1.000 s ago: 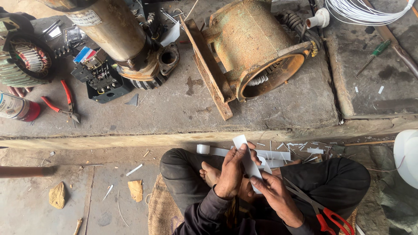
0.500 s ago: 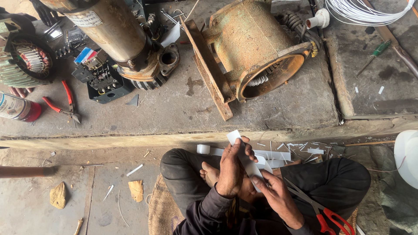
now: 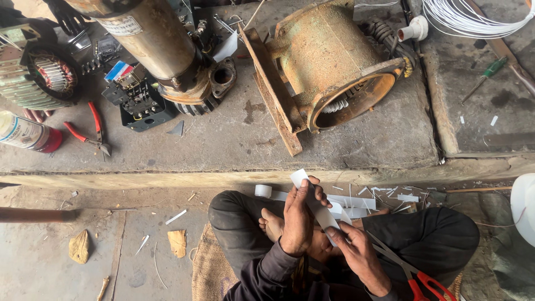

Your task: The person cuts a white insulating strip with scissors and inserts the pieces into the slots of a disassembled motor stator. The person repeats this process, cutting and inserting multiple pieces into the stator windings.

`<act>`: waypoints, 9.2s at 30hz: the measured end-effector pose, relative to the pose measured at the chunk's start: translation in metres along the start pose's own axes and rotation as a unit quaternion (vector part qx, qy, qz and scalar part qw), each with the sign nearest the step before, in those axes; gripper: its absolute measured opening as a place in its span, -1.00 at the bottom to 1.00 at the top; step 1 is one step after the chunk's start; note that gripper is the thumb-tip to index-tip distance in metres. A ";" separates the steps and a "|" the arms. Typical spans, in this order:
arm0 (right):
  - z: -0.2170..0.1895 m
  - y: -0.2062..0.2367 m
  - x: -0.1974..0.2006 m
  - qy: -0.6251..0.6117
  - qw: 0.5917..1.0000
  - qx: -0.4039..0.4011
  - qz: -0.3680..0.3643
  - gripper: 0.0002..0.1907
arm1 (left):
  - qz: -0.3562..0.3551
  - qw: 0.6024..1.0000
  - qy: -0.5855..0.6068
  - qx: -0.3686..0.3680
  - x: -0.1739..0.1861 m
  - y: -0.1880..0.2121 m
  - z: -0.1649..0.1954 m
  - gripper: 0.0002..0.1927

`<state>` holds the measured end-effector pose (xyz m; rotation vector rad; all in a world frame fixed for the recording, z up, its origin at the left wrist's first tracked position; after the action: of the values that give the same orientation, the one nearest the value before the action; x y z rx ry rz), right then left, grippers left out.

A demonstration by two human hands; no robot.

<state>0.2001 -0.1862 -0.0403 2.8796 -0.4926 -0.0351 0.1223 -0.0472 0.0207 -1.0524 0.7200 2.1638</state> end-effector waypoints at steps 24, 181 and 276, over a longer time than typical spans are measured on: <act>-0.027 -0.002 0.019 0.224 0.972 -0.061 0.027 -0.68 | -0.133 0.555 -0.738 -0.360 -0.054 0.055 0.062 -0.59; 0.013 0.061 0.004 -0.180 0.978 -0.078 -0.067 -0.24 | -0.163 0.761 -0.628 0.022 -0.002 0.013 0.041 -0.74; 0.019 0.000 0.010 -0.084 0.986 -0.039 -0.136 -0.88 | -0.078 0.969 -0.204 0.118 0.059 0.015 0.003 -0.20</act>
<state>0.2088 -0.1933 -0.0593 2.8577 -0.1197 -0.3342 0.0814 -0.0380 -0.0235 -0.4994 0.6540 2.0086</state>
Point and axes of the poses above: each hand's wrist, its own y-axis away from the middle knuckle, its own x-axis out of the back of the hand, z = x × y, the point moved 5 cm from there along -y, towards the middle knuckle, and after that the axes turned 4 degrees about -z, right-handed, at the moved point
